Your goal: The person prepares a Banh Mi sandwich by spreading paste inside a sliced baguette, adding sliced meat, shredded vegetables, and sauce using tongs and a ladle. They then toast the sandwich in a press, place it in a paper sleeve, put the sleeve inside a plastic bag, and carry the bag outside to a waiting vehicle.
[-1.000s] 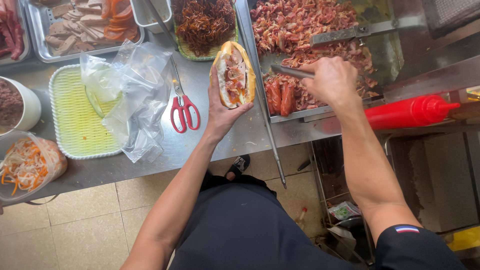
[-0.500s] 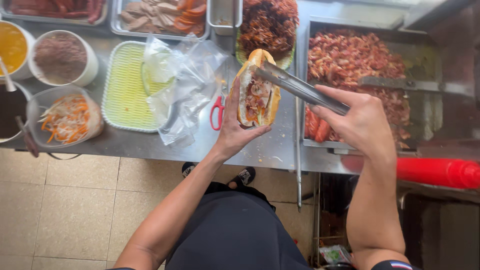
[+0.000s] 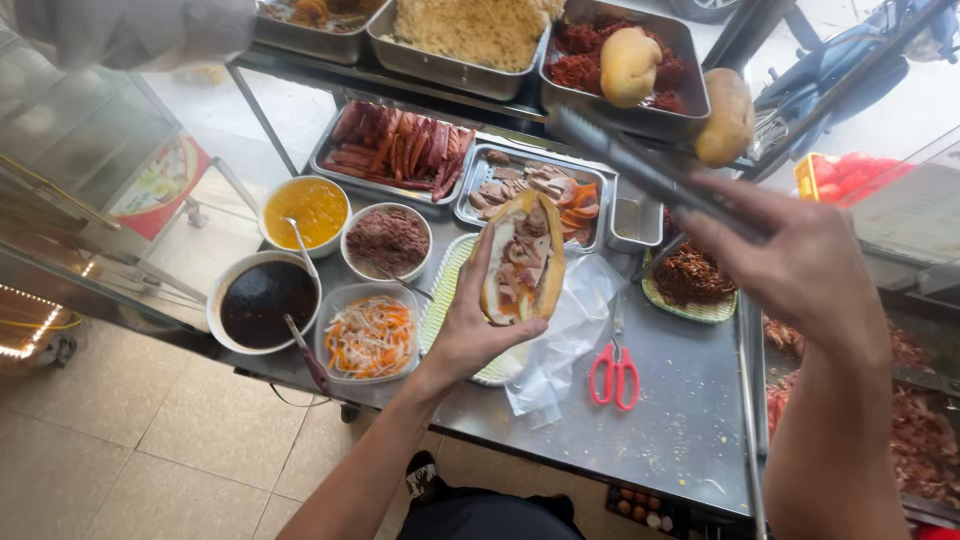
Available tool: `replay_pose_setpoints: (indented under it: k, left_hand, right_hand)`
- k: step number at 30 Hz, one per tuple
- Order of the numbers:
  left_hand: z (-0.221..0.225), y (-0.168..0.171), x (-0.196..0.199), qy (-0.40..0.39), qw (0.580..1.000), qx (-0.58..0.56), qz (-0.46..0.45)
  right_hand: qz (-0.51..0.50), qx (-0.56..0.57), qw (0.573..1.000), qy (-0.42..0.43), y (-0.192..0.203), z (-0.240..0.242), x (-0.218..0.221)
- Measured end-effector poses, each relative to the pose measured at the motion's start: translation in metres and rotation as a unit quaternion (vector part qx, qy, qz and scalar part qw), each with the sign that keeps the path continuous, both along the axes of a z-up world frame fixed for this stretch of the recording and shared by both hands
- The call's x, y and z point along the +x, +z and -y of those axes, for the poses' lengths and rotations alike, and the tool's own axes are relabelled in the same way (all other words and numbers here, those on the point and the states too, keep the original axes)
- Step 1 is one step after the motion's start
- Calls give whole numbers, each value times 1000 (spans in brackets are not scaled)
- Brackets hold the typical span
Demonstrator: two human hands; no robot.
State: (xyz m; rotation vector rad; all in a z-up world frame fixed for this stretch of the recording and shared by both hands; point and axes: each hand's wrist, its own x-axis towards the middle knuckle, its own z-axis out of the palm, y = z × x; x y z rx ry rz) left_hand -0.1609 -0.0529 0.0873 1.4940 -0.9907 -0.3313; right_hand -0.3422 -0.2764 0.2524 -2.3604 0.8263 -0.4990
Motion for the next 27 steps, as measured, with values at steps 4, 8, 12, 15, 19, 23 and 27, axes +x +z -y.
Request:
replay_pose_setpoints:
  k: [4,8,12,15,19,23,27]
  left_hand:
    - [-24,17,48,-14,997,-57,-42]
    - [-34,27,74,-30,993,-60,-98]
    - [-38,27,86,-29,992,-56,-111]
    - [-42,26,96,-62,981,-102,-153]
    - [-43,26,104,-52,985,-87,-138]
    - [-41,25,112,-60,977,-100,-177]
    - [-37,21,116,-9,989,-98,-109]
  right_hand:
    - [-2,-345,937,51,32,2,107]
    - [-58,-457,886,58,42,8,211]
    - [-104,-470,874,69,42,9,245]
    - [-68,-419,903,67,51,10,233]
    - [-70,-280,954,80,65,9,223]
    - [-97,-173,980,21,71,-2,223]
    - [-118,-127,985,9,78,-12,214]
